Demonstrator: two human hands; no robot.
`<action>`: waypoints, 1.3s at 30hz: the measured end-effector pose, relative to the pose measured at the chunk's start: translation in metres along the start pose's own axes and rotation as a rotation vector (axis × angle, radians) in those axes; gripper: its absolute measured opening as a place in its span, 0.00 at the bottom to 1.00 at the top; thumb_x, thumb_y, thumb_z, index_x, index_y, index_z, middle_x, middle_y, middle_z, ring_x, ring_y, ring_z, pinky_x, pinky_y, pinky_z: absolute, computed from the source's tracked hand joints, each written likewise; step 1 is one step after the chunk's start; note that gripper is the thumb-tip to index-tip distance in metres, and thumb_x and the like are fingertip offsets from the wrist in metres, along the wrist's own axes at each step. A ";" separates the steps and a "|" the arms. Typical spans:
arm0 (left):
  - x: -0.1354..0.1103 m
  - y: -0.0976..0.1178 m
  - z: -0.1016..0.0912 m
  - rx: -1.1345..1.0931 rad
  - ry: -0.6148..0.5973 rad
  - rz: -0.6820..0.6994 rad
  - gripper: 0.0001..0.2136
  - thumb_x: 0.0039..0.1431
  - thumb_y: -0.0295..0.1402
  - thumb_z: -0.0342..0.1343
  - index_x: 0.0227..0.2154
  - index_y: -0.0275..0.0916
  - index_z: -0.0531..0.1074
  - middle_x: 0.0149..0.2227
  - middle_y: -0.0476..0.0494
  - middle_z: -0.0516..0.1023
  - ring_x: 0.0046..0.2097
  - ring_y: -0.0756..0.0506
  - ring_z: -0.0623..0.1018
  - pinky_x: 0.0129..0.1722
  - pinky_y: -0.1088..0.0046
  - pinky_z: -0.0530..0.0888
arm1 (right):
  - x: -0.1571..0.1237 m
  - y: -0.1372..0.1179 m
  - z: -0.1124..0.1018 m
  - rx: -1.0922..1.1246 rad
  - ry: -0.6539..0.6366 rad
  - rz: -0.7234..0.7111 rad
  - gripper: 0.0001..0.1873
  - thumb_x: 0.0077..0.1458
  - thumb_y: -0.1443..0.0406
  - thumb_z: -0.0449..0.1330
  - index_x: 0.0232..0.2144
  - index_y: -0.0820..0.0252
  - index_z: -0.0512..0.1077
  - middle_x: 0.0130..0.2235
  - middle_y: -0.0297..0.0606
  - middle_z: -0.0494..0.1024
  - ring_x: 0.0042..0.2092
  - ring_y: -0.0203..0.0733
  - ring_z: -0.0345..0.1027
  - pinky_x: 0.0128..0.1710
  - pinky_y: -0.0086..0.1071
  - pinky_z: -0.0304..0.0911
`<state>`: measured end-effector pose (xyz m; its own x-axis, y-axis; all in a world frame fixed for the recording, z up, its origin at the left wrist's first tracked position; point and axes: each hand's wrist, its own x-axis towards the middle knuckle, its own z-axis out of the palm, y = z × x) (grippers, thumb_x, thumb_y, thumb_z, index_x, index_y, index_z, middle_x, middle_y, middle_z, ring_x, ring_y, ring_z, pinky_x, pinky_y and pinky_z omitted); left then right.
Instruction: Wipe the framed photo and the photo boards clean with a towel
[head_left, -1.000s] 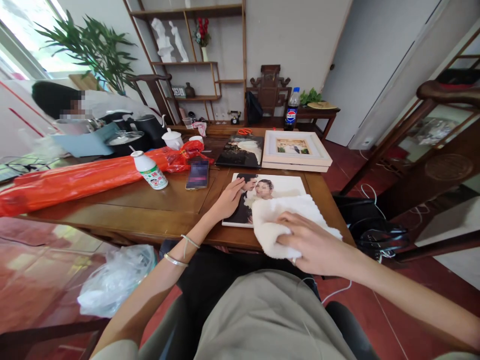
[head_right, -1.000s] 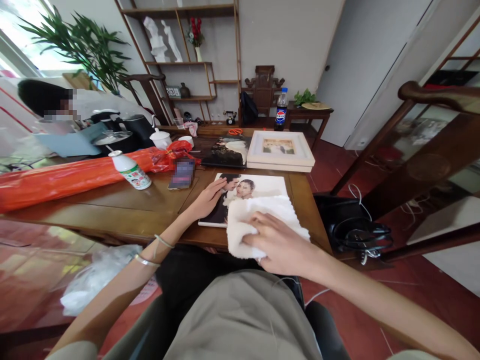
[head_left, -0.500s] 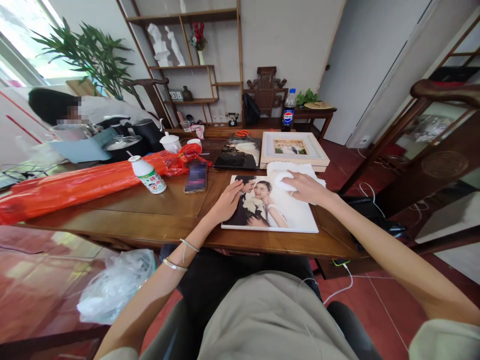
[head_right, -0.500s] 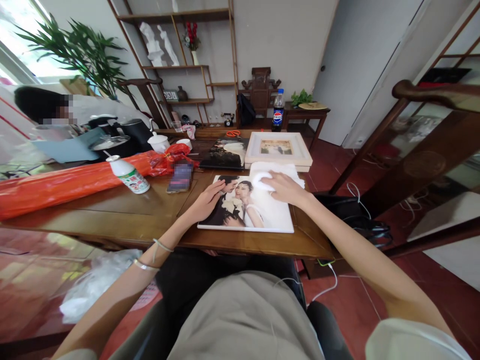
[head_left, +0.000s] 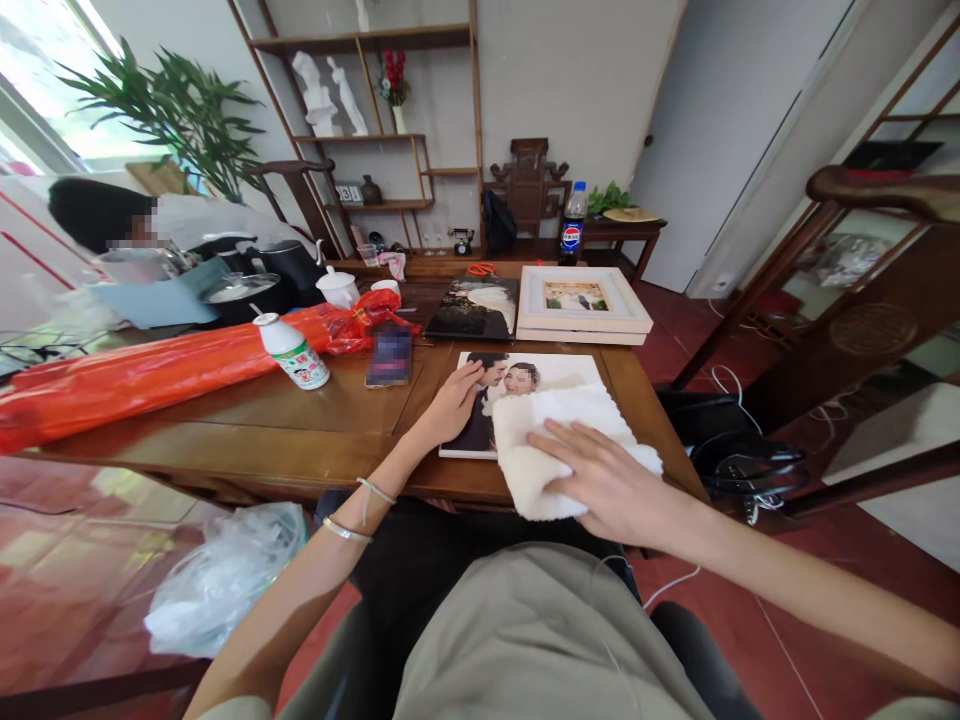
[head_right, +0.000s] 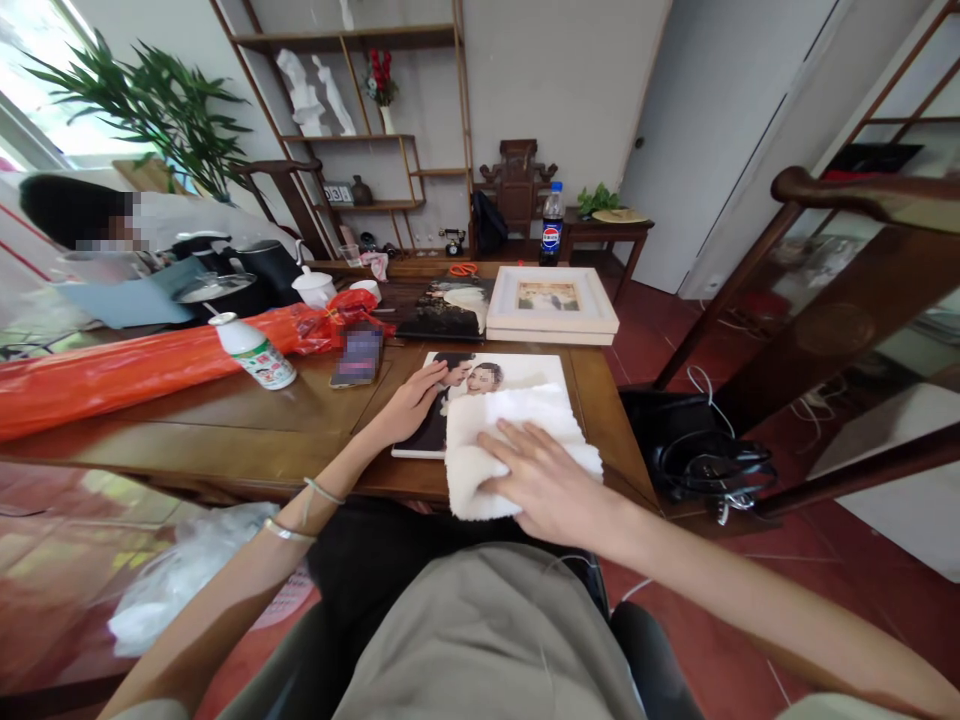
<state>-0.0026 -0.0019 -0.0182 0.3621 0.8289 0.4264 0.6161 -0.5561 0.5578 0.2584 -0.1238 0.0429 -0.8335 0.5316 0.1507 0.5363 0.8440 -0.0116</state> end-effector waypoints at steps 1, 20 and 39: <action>0.000 0.000 0.000 0.000 0.000 0.000 0.19 0.63 0.30 0.40 0.53 0.31 0.66 0.59 0.33 0.64 0.62 0.42 0.62 0.63 0.58 0.57 | 0.004 0.008 0.000 0.002 0.006 0.009 0.27 0.40 0.75 0.57 0.45 0.54 0.74 0.64 0.42 0.57 0.65 0.56 0.44 0.61 0.52 0.47; -0.001 0.000 -0.002 0.001 -0.013 -0.004 0.19 0.63 0.31 0.40 0.54 0.33 0.65 0.60 0.33 0.64 0.62 0.43 0.62 0.63 0.59 0.56 | 0.045 0.087 -0.010 -0.062 0.015 0.179 0.15 0.60 0.65 0.50 0.44 0.60 0.72 0.49 0.52 0.72 0.52 0.55 0.65 0.45 0.45 0.63; -0.001 -0.003 -0.001 0.005 -0.014 0.010 0.19 0.63 0.31 0.40 0.53 0.34 0.66 0.60 0.34 0.64 0.63 0.43 0.61 0.63 0.58 0.56 | 0.054 0.103 0.002 -0.116 0.097 0.215 0.16 0.59 0.62 0.52 0.45 0.62 0.74 0.52 0.53 0.71 0.58 0.57 0.59 0.52 0.49 0.58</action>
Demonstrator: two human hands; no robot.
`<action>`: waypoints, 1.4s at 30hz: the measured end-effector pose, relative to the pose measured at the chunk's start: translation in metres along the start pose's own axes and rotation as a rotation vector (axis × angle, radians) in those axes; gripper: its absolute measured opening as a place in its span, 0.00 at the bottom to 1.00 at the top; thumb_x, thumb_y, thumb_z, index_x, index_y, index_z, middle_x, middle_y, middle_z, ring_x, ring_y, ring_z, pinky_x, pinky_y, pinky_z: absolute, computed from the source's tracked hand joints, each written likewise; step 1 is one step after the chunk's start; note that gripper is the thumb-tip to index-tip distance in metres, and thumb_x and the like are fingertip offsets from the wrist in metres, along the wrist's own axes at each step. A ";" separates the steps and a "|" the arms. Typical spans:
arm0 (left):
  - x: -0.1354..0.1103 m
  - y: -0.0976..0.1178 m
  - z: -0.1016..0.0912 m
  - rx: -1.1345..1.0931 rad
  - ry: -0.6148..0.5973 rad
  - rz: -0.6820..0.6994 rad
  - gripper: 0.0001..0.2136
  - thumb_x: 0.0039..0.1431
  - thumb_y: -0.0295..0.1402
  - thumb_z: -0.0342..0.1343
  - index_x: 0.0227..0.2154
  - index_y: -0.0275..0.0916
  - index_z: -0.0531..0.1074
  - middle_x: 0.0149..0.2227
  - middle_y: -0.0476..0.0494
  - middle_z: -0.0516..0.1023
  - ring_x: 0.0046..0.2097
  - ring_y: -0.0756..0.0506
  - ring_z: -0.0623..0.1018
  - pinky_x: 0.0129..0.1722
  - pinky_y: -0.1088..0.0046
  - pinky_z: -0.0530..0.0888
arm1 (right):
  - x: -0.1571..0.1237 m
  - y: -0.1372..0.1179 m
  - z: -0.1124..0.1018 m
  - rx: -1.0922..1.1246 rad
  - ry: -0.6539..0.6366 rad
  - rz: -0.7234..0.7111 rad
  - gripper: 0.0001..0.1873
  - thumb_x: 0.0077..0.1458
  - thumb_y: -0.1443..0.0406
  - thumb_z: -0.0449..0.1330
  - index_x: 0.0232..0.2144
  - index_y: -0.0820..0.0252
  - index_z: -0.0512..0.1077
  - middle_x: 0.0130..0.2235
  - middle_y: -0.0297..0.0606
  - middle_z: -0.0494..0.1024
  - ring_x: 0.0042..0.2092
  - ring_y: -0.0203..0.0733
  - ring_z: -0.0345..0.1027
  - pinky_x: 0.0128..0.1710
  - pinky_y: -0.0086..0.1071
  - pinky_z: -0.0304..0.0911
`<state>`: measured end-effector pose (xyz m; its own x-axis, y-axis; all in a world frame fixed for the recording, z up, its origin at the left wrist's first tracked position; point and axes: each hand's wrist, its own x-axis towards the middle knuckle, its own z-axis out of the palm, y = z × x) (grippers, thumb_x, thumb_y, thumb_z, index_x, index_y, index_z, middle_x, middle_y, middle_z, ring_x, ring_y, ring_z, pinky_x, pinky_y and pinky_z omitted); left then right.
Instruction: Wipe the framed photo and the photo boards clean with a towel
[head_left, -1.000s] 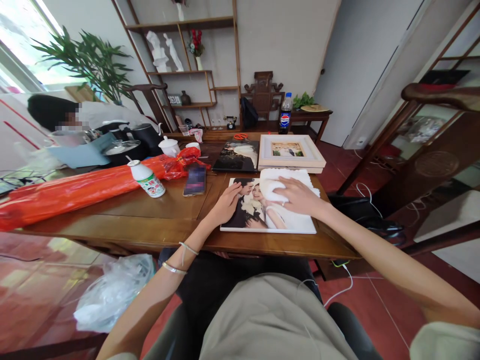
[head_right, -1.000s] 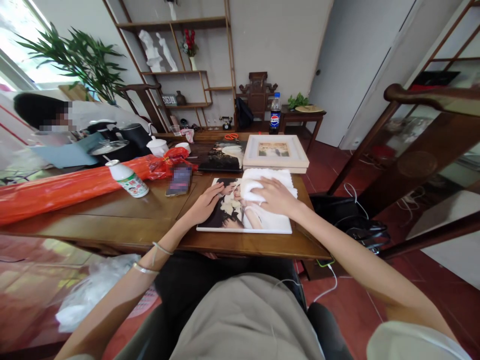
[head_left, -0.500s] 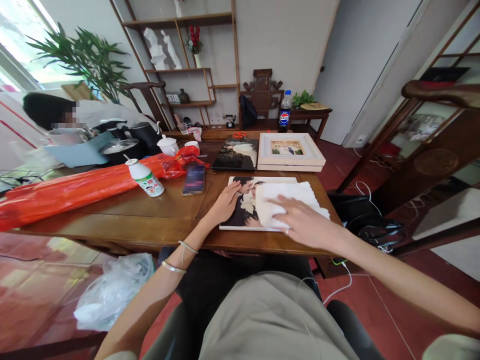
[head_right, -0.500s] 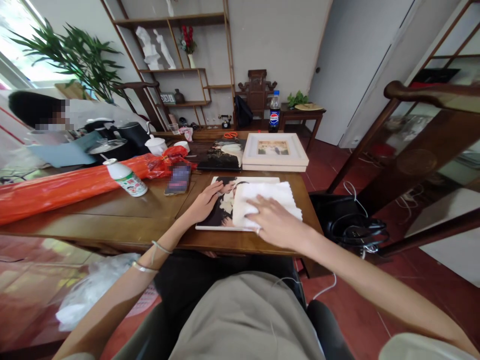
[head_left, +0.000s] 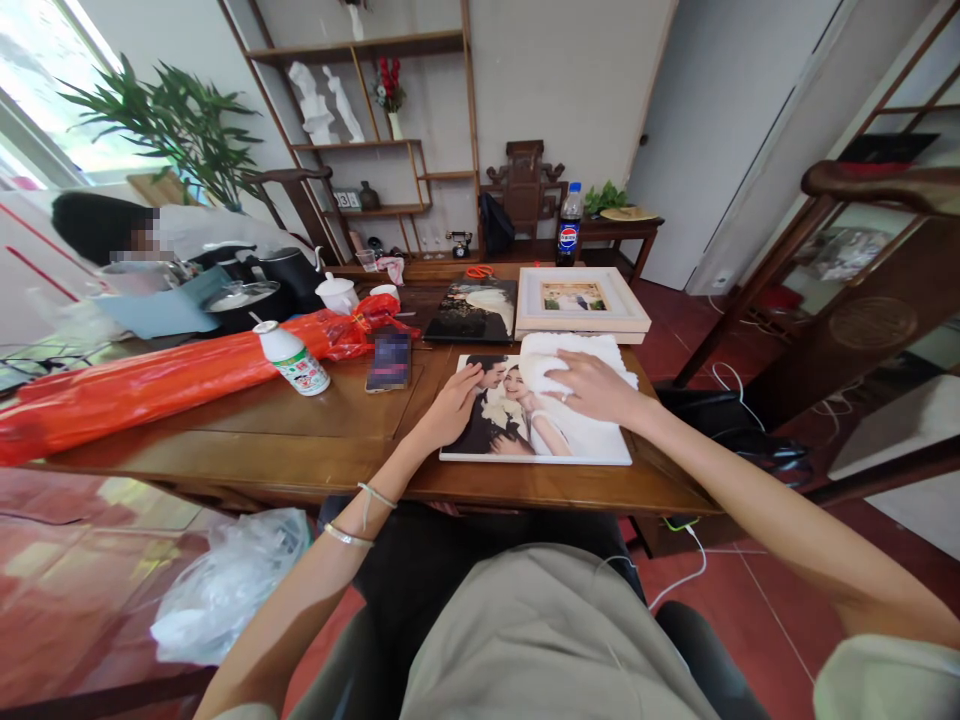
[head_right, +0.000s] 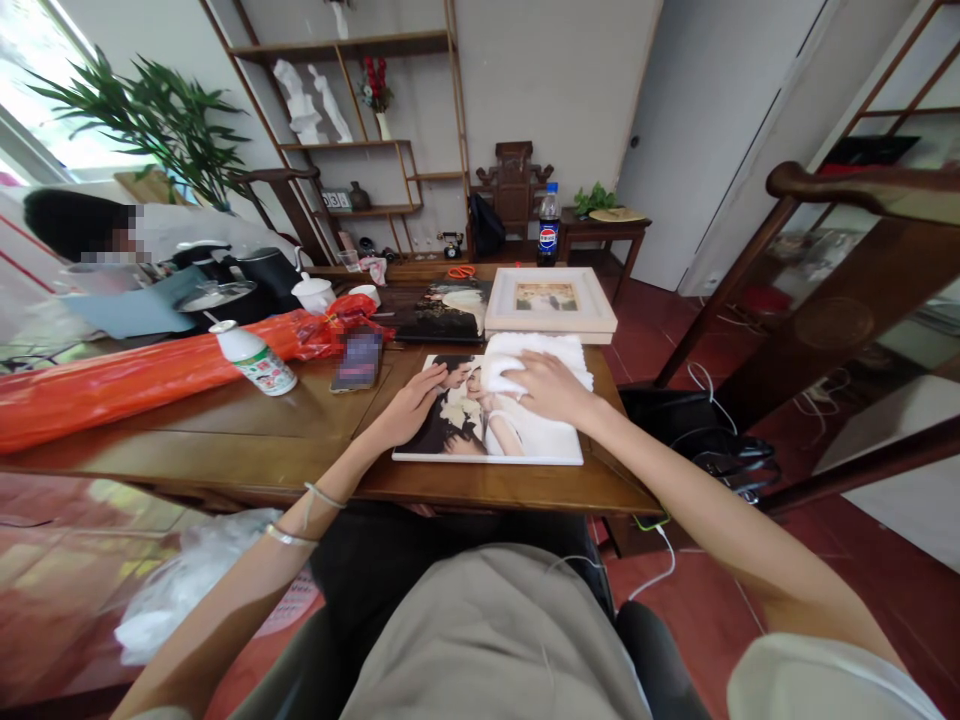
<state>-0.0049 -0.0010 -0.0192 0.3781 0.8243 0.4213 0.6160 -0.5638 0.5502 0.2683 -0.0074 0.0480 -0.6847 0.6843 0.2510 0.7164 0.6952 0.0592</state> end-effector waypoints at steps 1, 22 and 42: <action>0.000 0.000 0.000 0.000 0.003 0.001 0.19 0.64 0.31 0.40 0.53 0.33 0.66 0.60 0.34 0.64 0.63 0.43 0.61 0.63 0.58 0.57 | 0.006 0.008 0.002 -0.010 0.002 0.016 0.18 0.61 0.60 0.51 0.46 0.63 0.73 0.50 0.54 0.72 0.57 0.57 0.60 0.51 0.48 0.59; 0.002 -0.003 0.003 0.013 0.002 0.027 0.20 0.63 0.30 0.39 0.55 0.30 0.64 0.60 0.32 0.64 0.63 0.42 0.61 0.63 0.57 0.57 | -0.051 -0.084 -0.016 0.098 -0.076 0.004 0.18 0.52 0.69 0.56 0.45 0.56 0.74 0.62 0.44 0.60 0.63 0.59 0.47 0.58 0.55 0.48; 0.001 -0.004 0.001 0.008 -0.014 0.039 0.20 0.63 0.31 0.40 0.56 0.33 0.64 0.61 0.33 0.63 0.64 0.41 0.59 0.63 0.54 0.57 | -0.041 -0.114 -0.021 0.131 -0.132 -0.195 0.17 0.52 0.64 0.59 0.45 0.60 0.74 0.62 0.51 0.58 0.63 0.65 0.45 0.57 0.59 0.45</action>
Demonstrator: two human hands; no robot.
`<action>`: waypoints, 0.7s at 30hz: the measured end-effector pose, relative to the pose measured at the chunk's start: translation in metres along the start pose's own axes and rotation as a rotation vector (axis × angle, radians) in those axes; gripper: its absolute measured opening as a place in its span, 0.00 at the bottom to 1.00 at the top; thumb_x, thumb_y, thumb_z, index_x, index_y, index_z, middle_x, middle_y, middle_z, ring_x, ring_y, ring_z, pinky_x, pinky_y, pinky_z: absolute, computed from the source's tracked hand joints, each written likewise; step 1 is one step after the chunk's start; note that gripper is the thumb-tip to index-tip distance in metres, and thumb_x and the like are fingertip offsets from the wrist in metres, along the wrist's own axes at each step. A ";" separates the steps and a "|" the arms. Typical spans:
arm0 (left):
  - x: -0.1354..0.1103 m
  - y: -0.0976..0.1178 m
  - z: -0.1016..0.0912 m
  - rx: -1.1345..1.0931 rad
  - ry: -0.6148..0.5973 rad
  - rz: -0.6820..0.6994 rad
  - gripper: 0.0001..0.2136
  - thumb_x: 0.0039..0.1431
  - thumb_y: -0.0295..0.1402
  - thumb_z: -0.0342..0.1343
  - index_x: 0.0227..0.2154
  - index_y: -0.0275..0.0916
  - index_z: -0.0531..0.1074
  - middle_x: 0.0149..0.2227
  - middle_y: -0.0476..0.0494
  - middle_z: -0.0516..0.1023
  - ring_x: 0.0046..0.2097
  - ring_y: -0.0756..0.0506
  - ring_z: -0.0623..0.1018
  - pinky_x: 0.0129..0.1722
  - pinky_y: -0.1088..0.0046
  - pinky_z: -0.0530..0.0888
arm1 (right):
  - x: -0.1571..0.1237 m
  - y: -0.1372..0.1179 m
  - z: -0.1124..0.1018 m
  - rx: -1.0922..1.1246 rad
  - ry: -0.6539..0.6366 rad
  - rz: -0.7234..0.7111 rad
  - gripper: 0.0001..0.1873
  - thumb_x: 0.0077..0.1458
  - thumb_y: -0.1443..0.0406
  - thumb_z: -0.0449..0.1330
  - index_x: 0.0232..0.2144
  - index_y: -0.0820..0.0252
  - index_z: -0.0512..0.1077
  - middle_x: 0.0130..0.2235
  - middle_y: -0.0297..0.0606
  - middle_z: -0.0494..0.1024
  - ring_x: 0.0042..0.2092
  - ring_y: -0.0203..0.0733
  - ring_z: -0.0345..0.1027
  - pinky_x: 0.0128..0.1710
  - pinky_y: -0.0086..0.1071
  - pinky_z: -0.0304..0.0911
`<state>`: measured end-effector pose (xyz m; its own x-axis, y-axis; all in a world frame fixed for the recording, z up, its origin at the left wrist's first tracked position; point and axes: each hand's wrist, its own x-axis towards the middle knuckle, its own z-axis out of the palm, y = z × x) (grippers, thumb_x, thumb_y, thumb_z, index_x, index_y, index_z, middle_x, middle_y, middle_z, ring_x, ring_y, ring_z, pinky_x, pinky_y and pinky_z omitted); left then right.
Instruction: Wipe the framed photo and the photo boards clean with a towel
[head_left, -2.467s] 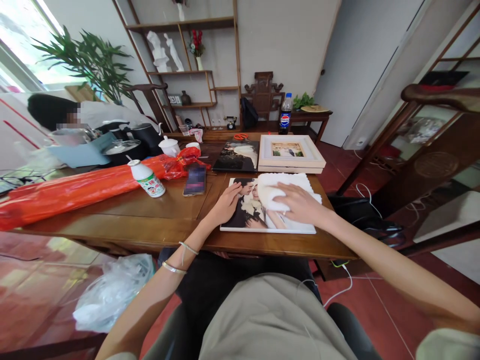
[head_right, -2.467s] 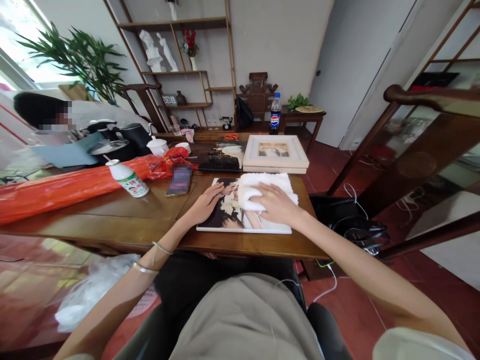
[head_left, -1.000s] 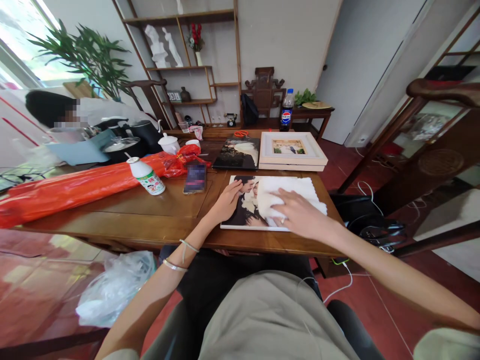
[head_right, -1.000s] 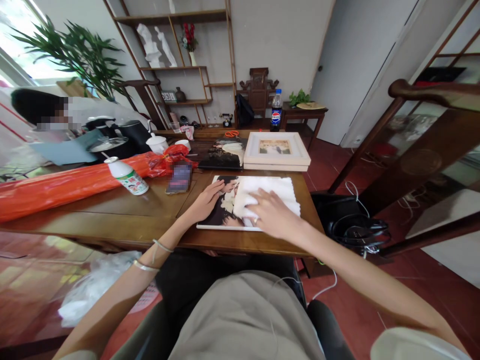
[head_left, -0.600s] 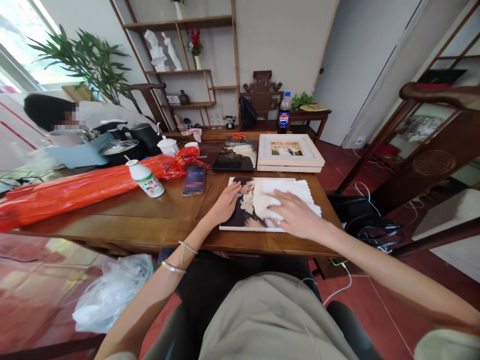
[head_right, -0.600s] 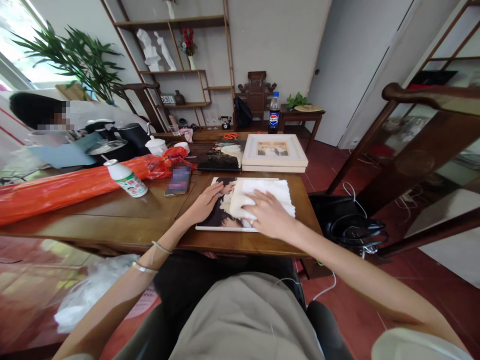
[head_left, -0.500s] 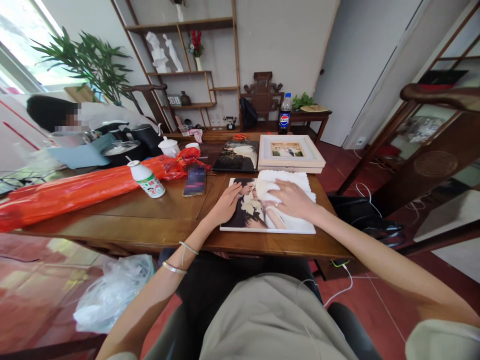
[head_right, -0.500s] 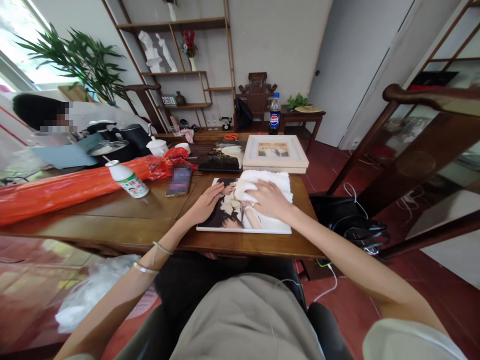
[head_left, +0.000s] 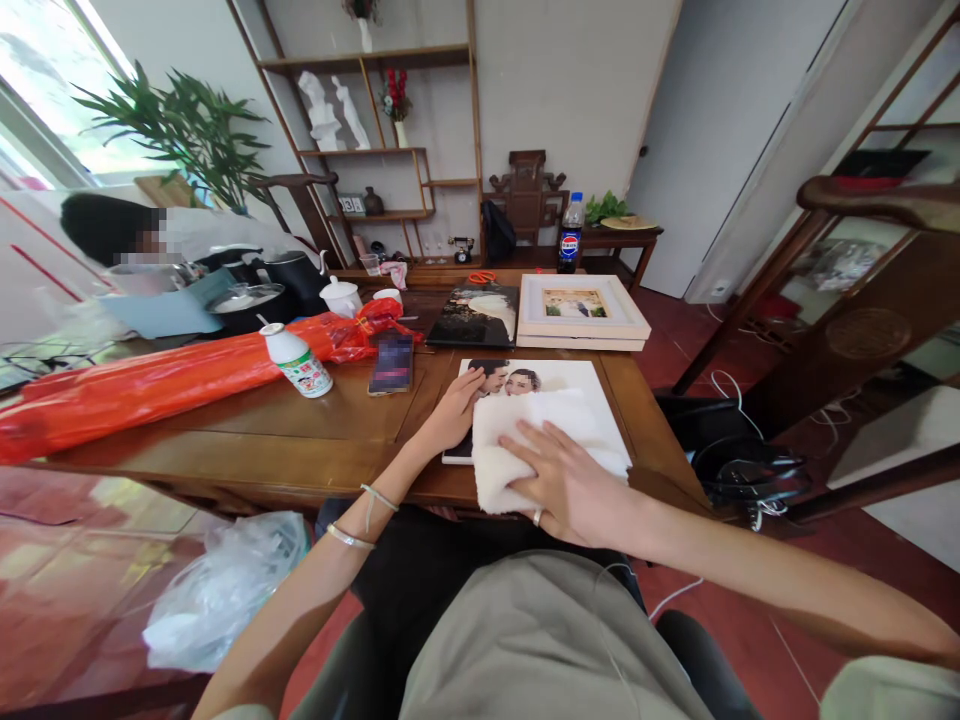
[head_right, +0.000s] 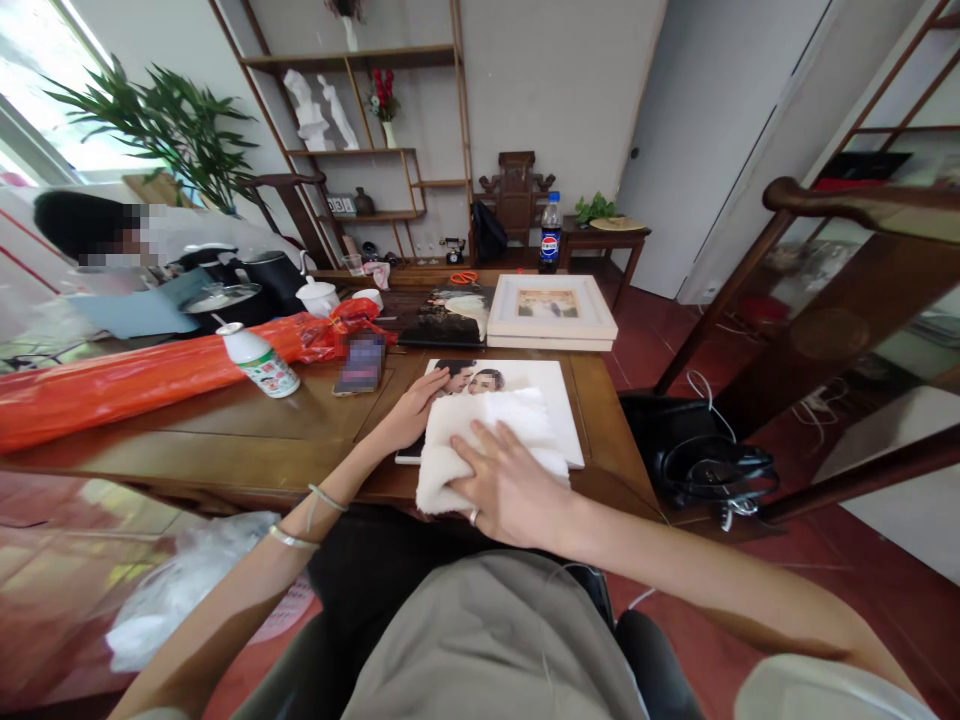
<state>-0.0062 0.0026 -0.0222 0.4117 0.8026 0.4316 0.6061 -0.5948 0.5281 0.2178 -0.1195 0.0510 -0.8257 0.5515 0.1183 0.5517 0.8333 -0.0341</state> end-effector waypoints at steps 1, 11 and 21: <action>0.000 -0.001 0.000 -0.004 -0.004 0.004 0.20 0.63 0.31 0.40 0.56 0.34 0.64 0.61 0.34 0.63 0.64 0.41 0.59 0.62 0.54 0.57 | -0.002 -0.002 0.000 0.009 0.002 -0.009 0.17 0.51 0.64 0.59 0.45 0.59 0.74 0.62 0.50 0.58 0.63 0.64 0.45 0.57 0.58 0.45; 0.008 -0.010 0.003 0.030 -0.034 0.061 0.20 0.64 0.31 0.39 0.56 0.33 0.63 0.61 0.33 0.62 0.64 0.40 0.59 0.62 0.53 0.57 | 0.048 0.075 -0.003 -0.102 0.117 0.256 0.19 0.61 0.58 0.50 0.46 0.60 0.74 0.47 0.52 0.74 0.51 0.52 0.65 0.50 0.43 0.58; 0.006 -0.007 0.001 0.014 -0.043 0.021 0.21 0.63 0.31 0.39 0.56 0.31 0.63 0.61 0.32 0.61 0.64 0.40 0.58 0.63 0.54 0.56 | 0.048 0.054 0.003 -0.112 0.097 0.105 0.15 0.51 0.69 0.57 0.42 0.63 0.74 0.54 0.52 0.68 0.55 0.56 0.59 0.51 0.46 0.56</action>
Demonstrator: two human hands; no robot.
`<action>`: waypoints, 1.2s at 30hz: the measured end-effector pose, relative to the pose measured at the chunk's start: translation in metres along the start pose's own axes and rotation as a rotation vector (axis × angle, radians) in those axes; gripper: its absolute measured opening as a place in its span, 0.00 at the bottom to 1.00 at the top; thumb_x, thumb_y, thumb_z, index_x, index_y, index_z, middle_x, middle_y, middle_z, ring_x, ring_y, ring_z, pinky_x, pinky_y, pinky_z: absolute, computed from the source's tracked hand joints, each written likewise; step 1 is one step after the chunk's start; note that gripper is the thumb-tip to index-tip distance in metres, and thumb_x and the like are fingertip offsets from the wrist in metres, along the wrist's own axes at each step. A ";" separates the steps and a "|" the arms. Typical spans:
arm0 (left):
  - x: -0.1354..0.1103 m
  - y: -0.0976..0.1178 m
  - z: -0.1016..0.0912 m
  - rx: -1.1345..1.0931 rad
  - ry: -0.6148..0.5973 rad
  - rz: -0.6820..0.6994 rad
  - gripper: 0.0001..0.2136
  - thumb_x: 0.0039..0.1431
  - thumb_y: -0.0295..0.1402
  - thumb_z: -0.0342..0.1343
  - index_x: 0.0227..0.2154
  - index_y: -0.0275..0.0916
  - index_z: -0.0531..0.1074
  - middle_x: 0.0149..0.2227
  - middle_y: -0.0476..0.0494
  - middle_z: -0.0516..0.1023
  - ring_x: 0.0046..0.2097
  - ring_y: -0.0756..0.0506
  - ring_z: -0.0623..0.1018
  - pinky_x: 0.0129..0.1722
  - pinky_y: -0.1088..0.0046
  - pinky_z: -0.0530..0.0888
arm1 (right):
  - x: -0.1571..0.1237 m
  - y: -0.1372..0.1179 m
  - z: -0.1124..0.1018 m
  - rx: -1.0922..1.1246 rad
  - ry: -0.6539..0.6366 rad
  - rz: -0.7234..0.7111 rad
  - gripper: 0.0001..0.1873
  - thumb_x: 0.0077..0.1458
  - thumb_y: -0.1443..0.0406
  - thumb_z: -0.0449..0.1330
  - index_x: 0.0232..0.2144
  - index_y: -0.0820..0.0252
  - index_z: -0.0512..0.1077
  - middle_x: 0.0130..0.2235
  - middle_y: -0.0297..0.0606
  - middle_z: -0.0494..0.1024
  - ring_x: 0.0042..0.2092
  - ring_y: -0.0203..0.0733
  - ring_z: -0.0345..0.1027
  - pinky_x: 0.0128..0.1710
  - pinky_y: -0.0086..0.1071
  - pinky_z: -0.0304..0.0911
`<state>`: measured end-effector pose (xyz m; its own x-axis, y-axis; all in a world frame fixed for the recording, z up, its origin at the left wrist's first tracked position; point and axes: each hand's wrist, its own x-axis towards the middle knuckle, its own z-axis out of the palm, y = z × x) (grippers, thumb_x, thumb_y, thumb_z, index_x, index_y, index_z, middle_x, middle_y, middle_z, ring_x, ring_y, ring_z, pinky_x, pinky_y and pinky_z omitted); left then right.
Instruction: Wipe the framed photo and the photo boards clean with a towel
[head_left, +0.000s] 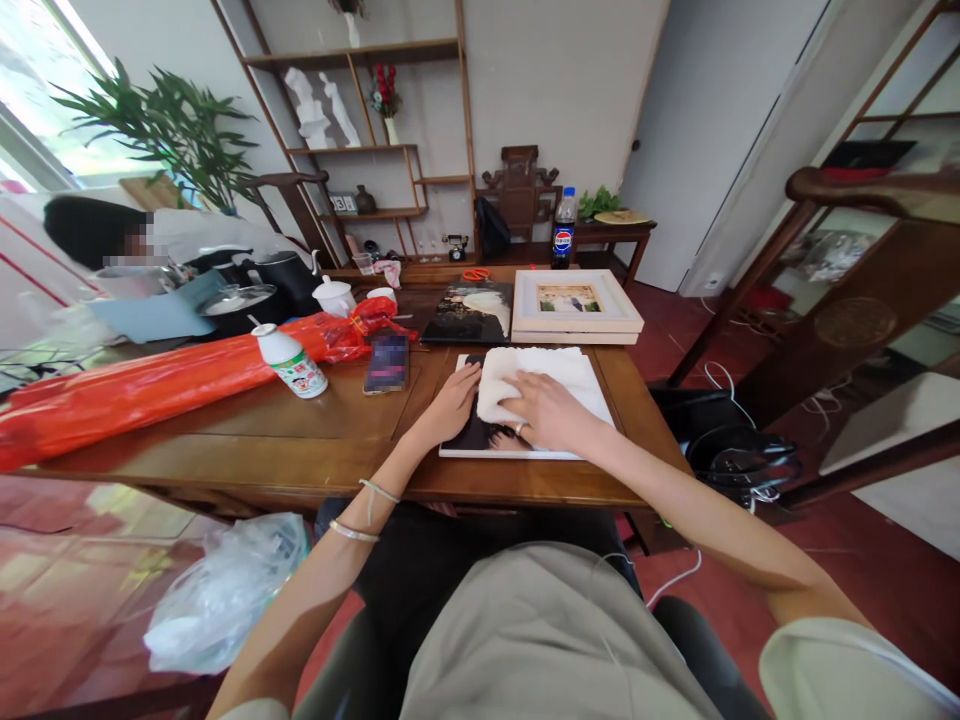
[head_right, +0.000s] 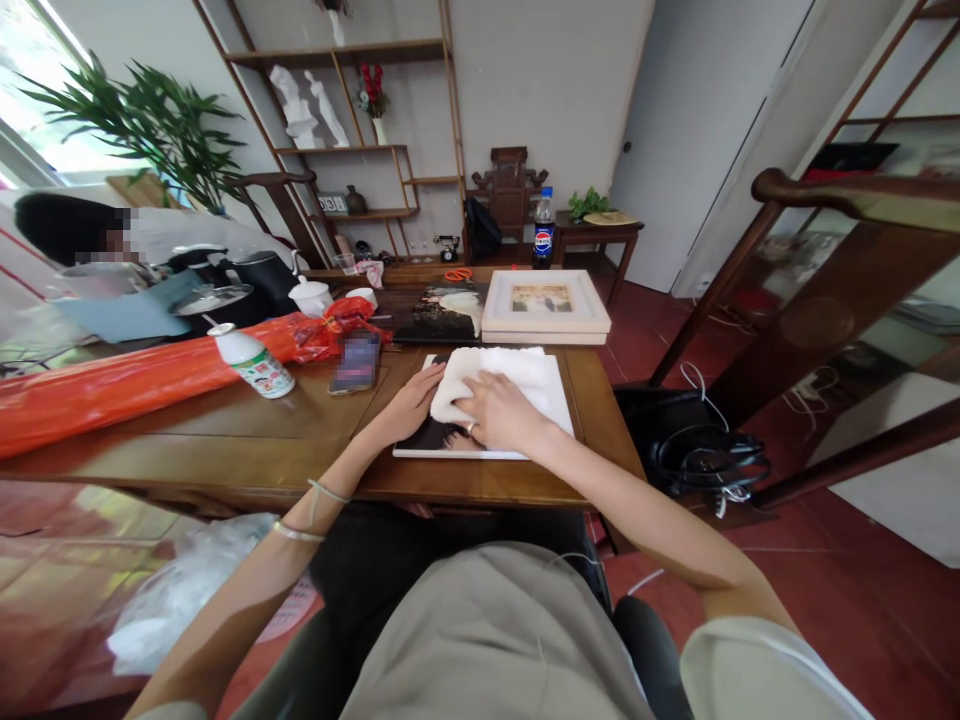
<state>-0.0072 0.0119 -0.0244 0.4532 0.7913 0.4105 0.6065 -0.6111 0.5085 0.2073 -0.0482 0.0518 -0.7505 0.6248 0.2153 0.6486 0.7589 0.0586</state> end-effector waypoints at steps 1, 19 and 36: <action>0.000 0.001 -0.001 -0.003 0.007 0.002 0.21 0.63 0.31 0.39 0.56 0.33 0.63 0.61 0.33 0.61 0.64 0.41 0.58 0.63 0.54 0.56 | -0.004 -0.008 -0.001 0.008 -0.004 -0.013 0.14 0.52 0.68 0.57 0.42 0.63 0.74 0.53 0.53 0.69 0.55 0.56 0.59 0.51 0.47 0.56; -0.002 0.008 -0.003 0.002 0.019 -0.032 0.20 0.64 0.31 0.40 0.55 0.33 0.64 0.61 0.33 0.62 0.64 0.42 0.59 0.63 0.55 0.56 | 0.025 0.055 0.006 -0.036 0.020 0.138 0.16 0.57 0.61 0.55 0.43 0.62 0.74 0.45 0.50 0.74 0.50 0.52 0.64 0.46 0.40 0.60; -0.003 0.002 -0.005 -0.072 0.034 -0.014 0.19 0.62 0.32 0.44 0.55 0.34 0.66 0.60 0.34 0.63 0.63 0.40 0.61 0.62 0.55 0.58 | -0.007 -0.060 -0.014 -0.070 -0.042 0.029 0.12 0.55 0.63 0.54 0.37 0.59 0.75 0.41 0.48 0.74 0.45 0.54 0.64 0.38 0.42 0.60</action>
<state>-0.0103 0.0080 -0.0208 0.4214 0.7995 0.4280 0.5639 -0.6006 0.5668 0.1756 -0.1003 0.0603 -0.7349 0.6547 0.1766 0.6764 0.7264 0.1217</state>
